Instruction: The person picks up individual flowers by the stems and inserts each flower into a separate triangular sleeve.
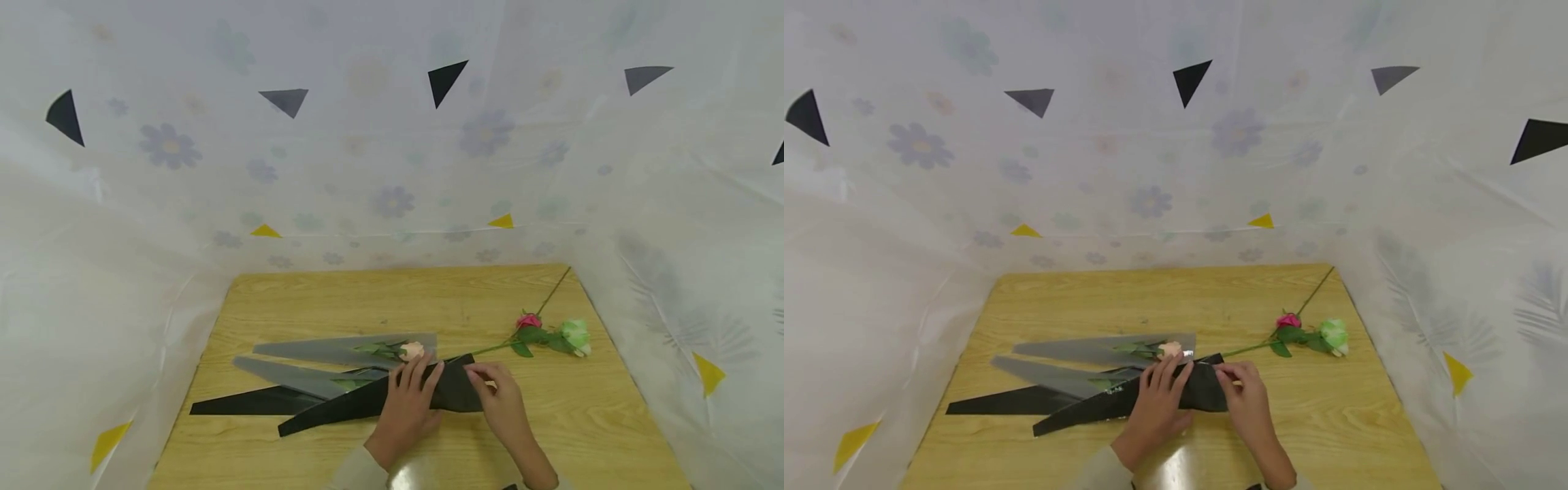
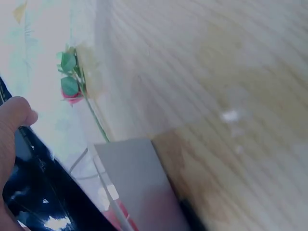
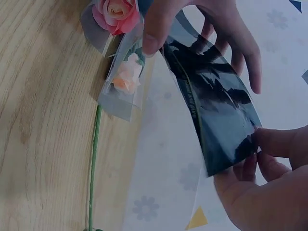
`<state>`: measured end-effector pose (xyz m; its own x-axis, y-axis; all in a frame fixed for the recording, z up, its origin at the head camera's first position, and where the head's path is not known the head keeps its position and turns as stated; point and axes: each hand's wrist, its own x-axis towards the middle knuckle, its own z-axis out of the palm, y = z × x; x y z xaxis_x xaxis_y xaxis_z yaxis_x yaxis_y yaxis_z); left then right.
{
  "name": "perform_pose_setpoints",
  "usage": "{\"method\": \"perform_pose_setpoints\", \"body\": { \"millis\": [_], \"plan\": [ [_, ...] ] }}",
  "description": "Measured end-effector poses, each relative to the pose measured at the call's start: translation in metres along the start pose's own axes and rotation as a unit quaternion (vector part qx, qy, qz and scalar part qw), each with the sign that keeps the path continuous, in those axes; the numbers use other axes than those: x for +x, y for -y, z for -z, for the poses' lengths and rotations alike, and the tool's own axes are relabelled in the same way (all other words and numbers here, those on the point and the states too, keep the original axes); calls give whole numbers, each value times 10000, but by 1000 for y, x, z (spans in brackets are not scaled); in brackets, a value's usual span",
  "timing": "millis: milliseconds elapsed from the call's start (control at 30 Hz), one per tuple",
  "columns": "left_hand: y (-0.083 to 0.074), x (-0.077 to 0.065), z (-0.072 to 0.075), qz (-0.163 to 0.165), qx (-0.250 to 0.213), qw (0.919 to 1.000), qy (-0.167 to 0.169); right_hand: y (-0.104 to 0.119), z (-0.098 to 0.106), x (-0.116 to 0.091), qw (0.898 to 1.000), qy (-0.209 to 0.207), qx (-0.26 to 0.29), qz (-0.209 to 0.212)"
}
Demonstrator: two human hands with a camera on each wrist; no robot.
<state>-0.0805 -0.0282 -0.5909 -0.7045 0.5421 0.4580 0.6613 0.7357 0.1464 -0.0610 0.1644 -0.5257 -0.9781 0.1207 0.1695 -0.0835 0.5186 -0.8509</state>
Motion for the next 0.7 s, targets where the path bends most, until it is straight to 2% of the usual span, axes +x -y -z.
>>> {"method": "perform_pose_setpoints", "body": {
  "millis": [100,233,400,500,567,633,700],
  "plan": [
    [2,2,2,-49,58,10000,-5,3,1,0,9993,-142,-341,-92],
    [4,2,4,-126,107,9999,-10,6,2,1,9970,-318,-704,89],
    [5,2,4,-162,57,9999,2,8,2,0,9980,-209,-591,87],
    [5,2,5,-201,68,9998,18,10,3,0,9996,244,61,-88],
    [5,3,5,-241,74,9997,-2,11,4,0,9946,755,687,-199],
    [6,3,6,-269,60,9996,46,12,7,2,9825,1357,1235,-313],
    [6,3,6,-339,44,9994,91,13,11,3,9649,2010,1638,-428]
  ]
}}
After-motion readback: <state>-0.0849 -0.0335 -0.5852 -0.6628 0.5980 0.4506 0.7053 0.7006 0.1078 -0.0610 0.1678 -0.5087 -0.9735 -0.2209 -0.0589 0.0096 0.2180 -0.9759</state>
